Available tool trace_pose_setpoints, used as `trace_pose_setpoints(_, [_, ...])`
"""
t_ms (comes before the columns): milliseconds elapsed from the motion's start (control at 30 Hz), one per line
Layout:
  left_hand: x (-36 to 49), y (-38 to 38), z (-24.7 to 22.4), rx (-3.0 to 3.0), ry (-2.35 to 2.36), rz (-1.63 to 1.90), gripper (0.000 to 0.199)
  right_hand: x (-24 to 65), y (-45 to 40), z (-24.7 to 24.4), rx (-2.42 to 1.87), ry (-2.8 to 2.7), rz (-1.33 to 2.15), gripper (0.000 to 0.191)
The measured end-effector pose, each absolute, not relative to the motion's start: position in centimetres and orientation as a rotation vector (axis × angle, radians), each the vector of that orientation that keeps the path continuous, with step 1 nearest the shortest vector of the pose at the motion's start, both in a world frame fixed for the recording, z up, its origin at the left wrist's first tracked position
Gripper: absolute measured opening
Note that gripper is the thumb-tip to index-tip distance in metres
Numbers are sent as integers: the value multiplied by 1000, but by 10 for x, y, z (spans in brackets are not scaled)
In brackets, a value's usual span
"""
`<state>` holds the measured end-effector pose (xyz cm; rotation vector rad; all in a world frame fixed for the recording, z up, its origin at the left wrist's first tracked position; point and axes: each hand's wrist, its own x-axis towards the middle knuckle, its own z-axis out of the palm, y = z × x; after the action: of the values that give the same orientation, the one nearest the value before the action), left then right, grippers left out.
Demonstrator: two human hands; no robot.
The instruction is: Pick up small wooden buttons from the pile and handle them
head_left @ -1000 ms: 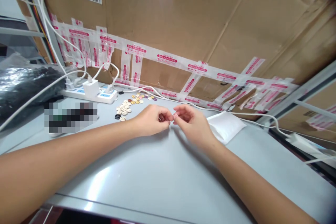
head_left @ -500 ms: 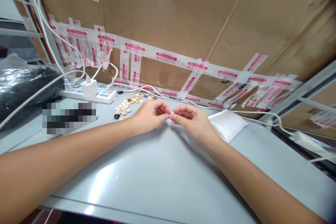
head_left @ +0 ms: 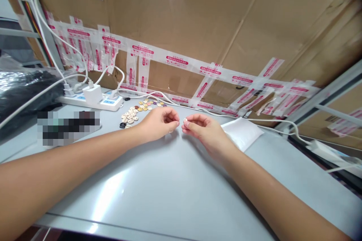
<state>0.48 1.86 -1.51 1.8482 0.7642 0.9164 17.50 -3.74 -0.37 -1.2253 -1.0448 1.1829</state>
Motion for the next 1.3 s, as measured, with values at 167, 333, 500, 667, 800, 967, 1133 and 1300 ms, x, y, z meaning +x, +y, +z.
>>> trace_pose_setpoints(167, [3,19,-13,1939,805,921,8,176,-37,-3,-1305,-1114,1122,33])
trace_pose_setpoints(333, [-4,19,-10,2521,775,859,20,190,-31,-3,-1413,-1319,761,23])
trace_pose_setpoints(500, [-5,15,-13,2797,702,559,31,195,-25,-13,-1538,-1464,590,19])
trace_pose_setpoints(667, [-4,14,-13,2836,706,476,32,192,-26,-13,-1579,-1574,459,15])
trace_pose_setpoints(800, [-4,14,-12,2862,654,488,31,193,-27,-12,-1585,-1577,469,15])
trace_pose_setpoints(967, [-4,8,-9,2930,572,516,27,193,-30,-9,-1630,-1664,486,13])
trace_pose_setpoints(1133, [-3,8,-10,2920,562,535,25,190,-39,1,-1723,-1841,608,9])
trace_pose_setpoints(1300, [-3,12,-12,2834,595,571,21,190,-45,8,-1764,-1934,597,12])
